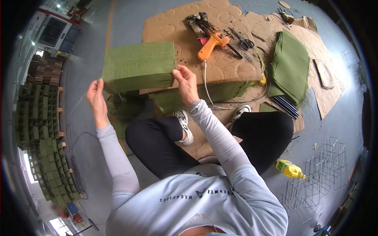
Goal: Assembling a green fabric-covered wire basket using a hot glue gun.
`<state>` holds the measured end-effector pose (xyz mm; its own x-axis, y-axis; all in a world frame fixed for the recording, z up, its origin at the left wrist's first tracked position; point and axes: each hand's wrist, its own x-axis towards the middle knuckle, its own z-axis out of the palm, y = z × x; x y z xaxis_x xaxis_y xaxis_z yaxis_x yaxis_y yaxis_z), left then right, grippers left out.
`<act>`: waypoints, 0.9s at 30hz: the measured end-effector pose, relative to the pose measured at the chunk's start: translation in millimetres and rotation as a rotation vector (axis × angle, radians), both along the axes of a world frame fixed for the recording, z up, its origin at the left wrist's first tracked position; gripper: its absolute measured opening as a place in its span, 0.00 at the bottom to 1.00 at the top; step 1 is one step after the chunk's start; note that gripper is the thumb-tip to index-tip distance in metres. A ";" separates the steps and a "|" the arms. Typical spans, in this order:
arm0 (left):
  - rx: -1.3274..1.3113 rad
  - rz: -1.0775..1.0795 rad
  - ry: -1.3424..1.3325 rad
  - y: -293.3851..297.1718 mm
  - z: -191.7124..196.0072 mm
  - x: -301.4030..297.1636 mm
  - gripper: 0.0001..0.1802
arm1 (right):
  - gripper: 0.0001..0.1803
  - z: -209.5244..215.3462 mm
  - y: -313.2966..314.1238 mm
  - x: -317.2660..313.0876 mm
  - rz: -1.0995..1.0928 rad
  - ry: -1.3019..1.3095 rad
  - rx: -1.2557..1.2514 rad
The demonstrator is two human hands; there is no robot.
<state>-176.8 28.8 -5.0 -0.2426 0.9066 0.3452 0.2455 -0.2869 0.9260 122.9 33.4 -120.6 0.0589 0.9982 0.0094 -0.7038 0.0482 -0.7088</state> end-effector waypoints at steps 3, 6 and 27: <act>-0.094 -0.058 -0.284 -11.5 -33.8 -9.5 0.05 | 0.13 30.3 3.9 13.6 -0.063 -0.071 0.111; -0.168 -0.045 -0.467 -25.6 -77.0 -16.0 0.05 | 0.16 54.2 -9.7 18.1 -0.058 -0.386 0.198; -0.276 -0.118 -0.469 -26.7 -73.8 20.9 0.04 | 0.16 19.2 -31.9 26.2 -0.243 -0.516 -0.084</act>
<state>-155.9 2.0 -78.8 -0.2041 0.9785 -0.0291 -0.2303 -0.0190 0.9729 149.1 1.5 -101.5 0.2950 0.9553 0.0193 -0.2412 0.0940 -0.9659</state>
